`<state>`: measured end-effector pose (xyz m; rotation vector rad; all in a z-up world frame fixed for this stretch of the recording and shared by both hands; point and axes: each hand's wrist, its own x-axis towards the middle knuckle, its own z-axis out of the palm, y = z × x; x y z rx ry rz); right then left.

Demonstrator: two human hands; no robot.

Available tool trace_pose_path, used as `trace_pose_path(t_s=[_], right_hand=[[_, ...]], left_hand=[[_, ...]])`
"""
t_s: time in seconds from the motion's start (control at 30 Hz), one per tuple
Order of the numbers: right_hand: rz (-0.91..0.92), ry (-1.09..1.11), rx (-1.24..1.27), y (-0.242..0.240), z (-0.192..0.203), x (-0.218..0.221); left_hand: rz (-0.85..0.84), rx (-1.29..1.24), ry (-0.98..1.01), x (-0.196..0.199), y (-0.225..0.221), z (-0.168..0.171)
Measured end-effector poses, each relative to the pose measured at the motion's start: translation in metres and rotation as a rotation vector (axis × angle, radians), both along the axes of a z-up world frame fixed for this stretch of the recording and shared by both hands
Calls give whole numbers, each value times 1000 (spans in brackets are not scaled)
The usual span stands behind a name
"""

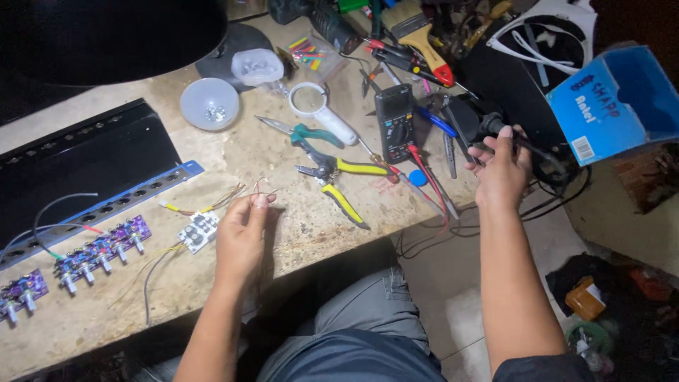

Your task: Repairing and assembling electronic components by stripping wires and soldering them to a circuit board

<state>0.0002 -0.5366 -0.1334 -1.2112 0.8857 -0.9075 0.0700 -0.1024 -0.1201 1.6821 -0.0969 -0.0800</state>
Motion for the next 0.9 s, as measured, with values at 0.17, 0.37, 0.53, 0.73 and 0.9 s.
trace_pose_path(t_s=[0.17,0.37,0.53,0.73,0.9], right_hand=[[-13,66,-358,3,14,-36],[59,325,-724,36,53,-111],[53,511,-959,39,56,-115],[92,552,-975,30,63,-119],[93,458,-1010,22,59,-111]], left_hand=[[47,58,-101,2,4,-10],[25,65,-4,-7,-2,8],[-3,124,-152,-9,2,-2],[13,105,-127,-10,2,0],[6,150,-195,-11,2,0]])
